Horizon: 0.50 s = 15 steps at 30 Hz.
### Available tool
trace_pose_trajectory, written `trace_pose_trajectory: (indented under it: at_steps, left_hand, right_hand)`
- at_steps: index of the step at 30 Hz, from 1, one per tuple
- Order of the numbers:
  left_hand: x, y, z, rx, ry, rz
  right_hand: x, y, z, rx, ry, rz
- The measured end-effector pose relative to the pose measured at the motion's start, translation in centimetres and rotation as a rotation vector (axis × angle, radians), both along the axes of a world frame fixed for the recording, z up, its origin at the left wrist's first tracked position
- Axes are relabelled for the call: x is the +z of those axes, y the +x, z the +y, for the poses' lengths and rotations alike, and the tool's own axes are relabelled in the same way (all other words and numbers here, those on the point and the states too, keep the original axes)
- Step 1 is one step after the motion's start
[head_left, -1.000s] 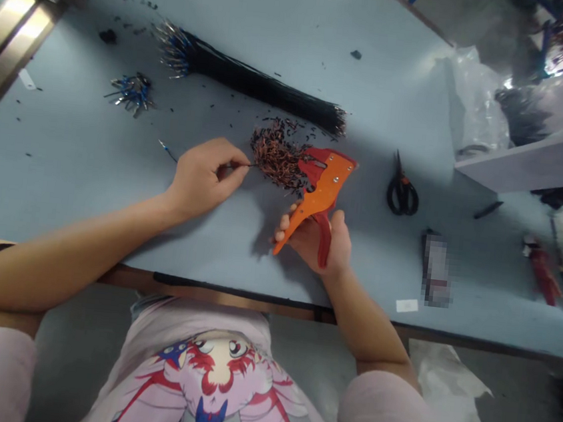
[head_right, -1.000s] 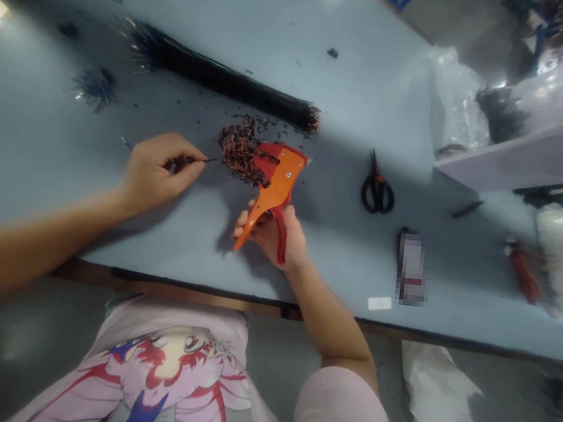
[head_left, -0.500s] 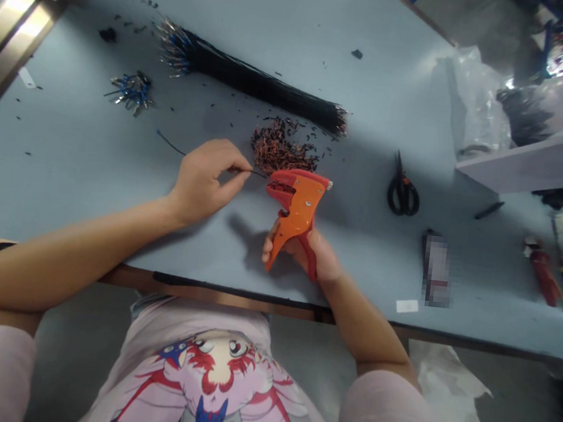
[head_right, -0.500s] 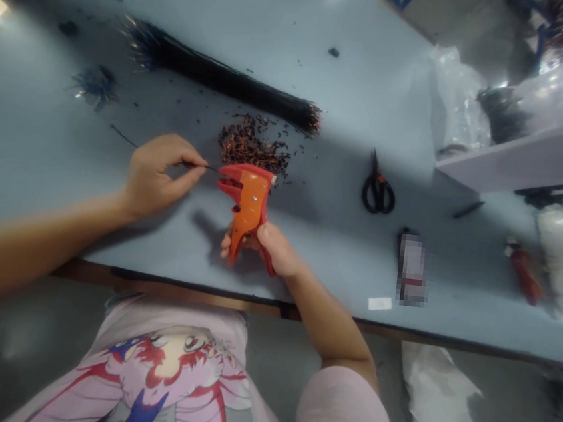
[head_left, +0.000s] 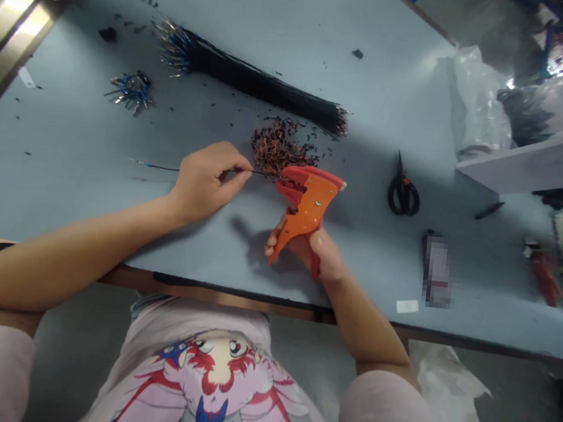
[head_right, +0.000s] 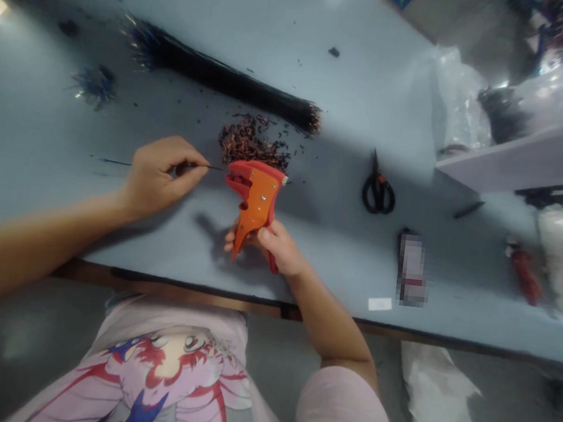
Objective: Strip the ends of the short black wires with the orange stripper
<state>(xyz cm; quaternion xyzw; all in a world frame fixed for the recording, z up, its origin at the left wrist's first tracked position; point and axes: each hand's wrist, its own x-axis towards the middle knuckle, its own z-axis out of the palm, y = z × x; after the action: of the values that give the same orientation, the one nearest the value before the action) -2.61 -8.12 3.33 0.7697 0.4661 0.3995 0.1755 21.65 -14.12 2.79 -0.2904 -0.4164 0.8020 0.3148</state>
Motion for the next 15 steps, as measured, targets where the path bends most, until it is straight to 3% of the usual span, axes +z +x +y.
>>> trace_pose_trajectory:
  at_steps: [8, 15]
  left_hand:
    - [0.22, -0.05, -0.17, 0.031, 0.129, -0.015]
    - [0.16, 0.04, -0.38, -0.019, 0.143, 0.011]
  right_hand:
    - [0.32, 0.19, -0.06, 0.047, -0.033, -0.085]
    - [0.1, -0.2, -0.16, 0.025, -0.052, -0.07]
